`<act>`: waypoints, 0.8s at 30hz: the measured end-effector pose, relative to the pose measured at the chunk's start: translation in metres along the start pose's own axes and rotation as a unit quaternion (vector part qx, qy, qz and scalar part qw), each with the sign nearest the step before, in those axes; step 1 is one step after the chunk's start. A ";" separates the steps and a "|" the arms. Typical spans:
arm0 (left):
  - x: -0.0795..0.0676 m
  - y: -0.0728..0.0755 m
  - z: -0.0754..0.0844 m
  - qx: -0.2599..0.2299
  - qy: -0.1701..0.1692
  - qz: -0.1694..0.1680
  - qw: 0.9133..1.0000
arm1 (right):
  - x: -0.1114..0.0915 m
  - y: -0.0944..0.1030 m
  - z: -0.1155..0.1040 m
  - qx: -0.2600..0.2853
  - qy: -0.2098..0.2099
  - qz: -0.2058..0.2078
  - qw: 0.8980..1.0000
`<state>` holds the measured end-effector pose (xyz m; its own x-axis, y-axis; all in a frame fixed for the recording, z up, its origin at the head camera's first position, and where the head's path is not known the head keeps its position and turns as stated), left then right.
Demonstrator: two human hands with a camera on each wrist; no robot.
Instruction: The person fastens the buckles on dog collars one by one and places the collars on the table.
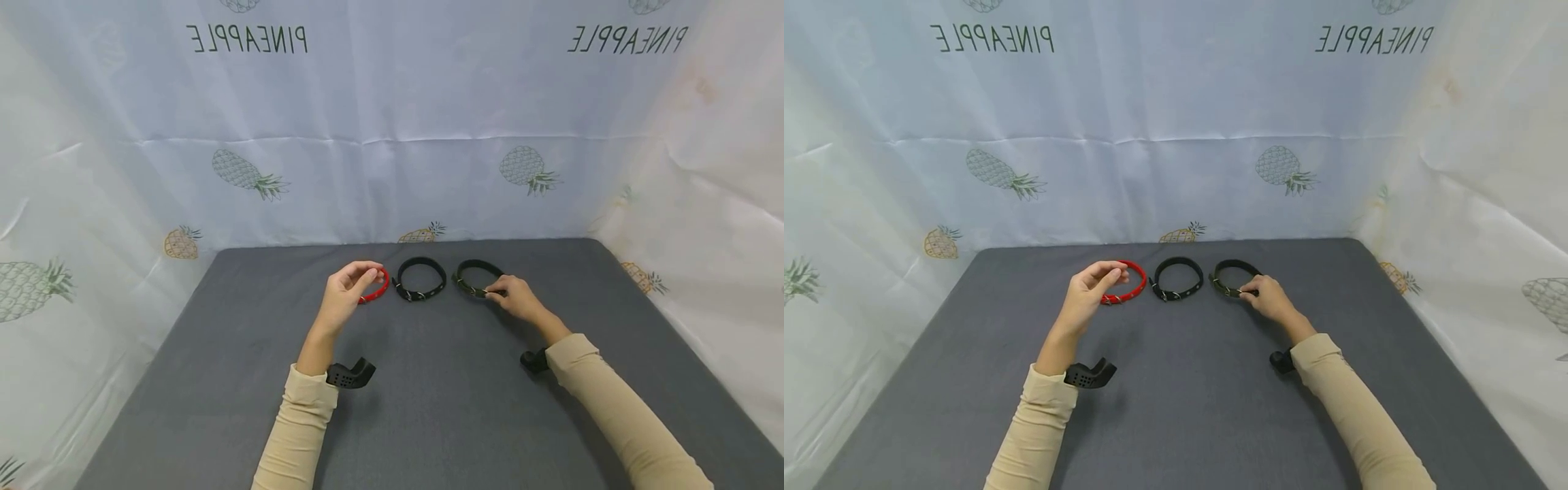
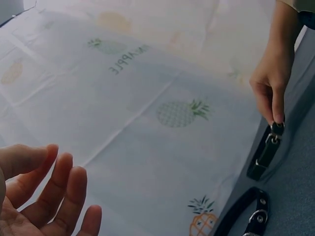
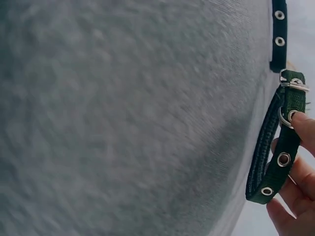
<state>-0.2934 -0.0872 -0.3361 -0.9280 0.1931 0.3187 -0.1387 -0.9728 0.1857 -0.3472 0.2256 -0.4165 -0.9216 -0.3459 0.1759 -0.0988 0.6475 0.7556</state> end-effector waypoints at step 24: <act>0.013 0.013 -0.008 0.102 -0.008 0.075 0.992 | 0.006 0.022 0.000 0.014 -0.018 0.046 0.999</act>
<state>-0.3103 -0.0985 -0.3370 -0.9271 0.0516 0.3711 0.0747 -0.9451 0.3182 -0.3548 0.2377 -0.3982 -0.9400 -0.2602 0.2206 -0.0233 0.6941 0.7195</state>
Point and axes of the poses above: each hand's wrist, its own x-axis towards the middle knuckle, its own y-axis out of the back of the hand, z = x × y, the point moved 8 cm from there along x, towards the middle knuckle, and after that the axes turned 11 degrees about x, right-handed, at the moved point
